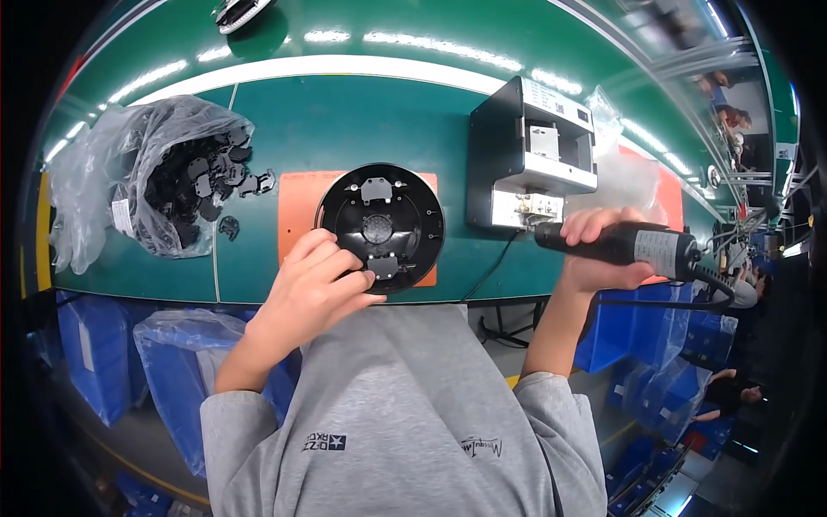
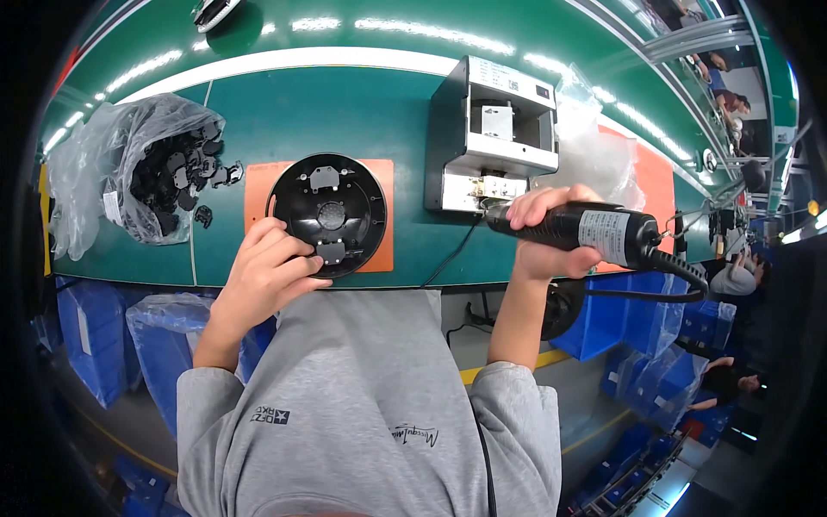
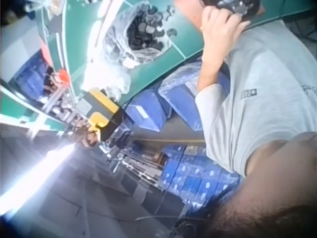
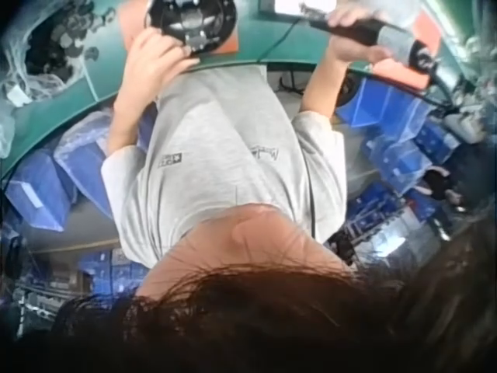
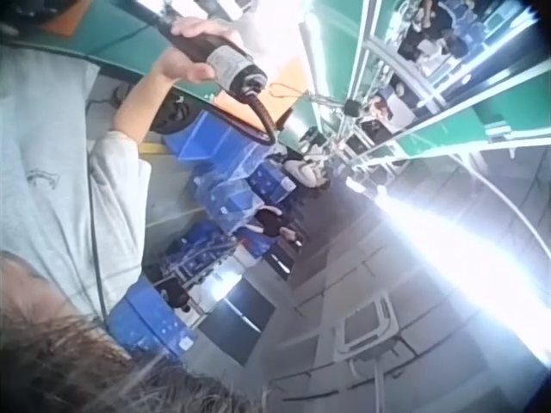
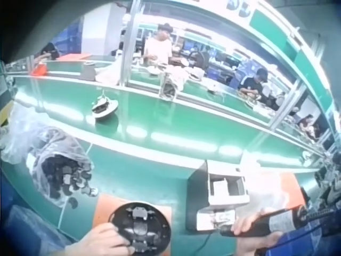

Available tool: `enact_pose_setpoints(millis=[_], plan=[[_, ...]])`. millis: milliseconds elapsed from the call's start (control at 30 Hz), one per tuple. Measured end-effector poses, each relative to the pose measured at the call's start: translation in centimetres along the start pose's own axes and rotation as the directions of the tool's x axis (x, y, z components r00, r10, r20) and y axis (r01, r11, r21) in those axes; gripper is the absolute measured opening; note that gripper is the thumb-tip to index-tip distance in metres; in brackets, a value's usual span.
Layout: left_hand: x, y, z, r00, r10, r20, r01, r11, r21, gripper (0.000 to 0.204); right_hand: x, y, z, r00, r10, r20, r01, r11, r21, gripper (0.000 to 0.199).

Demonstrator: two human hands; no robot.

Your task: Assembling internal plastic components into black circular lamp housings and securing them using an electric screwdriver.

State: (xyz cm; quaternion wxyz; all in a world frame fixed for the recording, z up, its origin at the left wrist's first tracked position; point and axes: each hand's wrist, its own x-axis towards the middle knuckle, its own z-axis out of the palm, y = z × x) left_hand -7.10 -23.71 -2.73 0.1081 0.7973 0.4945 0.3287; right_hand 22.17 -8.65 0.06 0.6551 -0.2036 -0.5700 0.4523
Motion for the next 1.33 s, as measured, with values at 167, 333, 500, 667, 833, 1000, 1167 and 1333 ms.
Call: enact_pose_setpoints(millis=[167, 333, 500, 667, 833, 1000, 1167, 1333], plan=[[-0.3, 0.0, 0.0, 1.0, -0.024, -0.014, 0.024, 1.0, -0.016, 0.024, 0.4, -2.3, 2.8, 0.996, -0.053, 0.068, 0.039, 0.98, 0.196, 0.087], [-0.6, -0.5, 0.4, 0.999, 0.024, -0.024, -0.024, 0.999, -0.034, 0.022, 2.1, -1.2, 11.4, 0.96, -0.081, 0.267, -0.047, 0.897, 0.439, 0.091], [-0.8, -0.4, 0.5, 0.998, 0.029, -0.049, -0.03, 0.999, -0.021, 0.023, 2.7, 3.5, 15.6, 0.946, 0.082, 0.313, -0.201, 0.906, 0.372, 0.088], [-0.8, -0.5, 0.2, 1.0, 0.023, -0.02, -0.024, 0.999, -0.028, 0.023, 2.8, 4.8, 16.4, 0.95, 0.198, 0.242, -0.26, 0.929, 0.262, 0.086], [-0.8, -0.7, 0.3, 0.998, 0.041, -0.041, -0.042, 0.998, -0.037, 0.024, 2.6, 5.5, 16.8, 0.939, 0.238, 0.249, -0.283, 0.945, 0.163, 0.085], [-0.8, -0.4, 0.2, 0.999, 0.028, -0.046, -0.029, 0.999, -0.024, 0.025, 2.7, 6.2, 17.0, 0.93, 0.208, 0.302, -0.263, 0.952, 0.155, 0.082], [-0.5, -0.2, 0.7, 0.999, 0.027, -0.031, -0.028, 0.999, -0.021, 0.024, 3.1, 6.2, 16.3, 0.925, 0.217, 0.312, -0.274, 0.95, 0.152, 0.08], [-0.4, 0.0, 0.2, 1.0, 0.0, 0.002, 0.0, 1.0, -0.018, 0.02, 3.4, 2.4, 12.7, 0.969, 0.123, 0.214, -0.211, 0.863, 0.46, 0.083]])
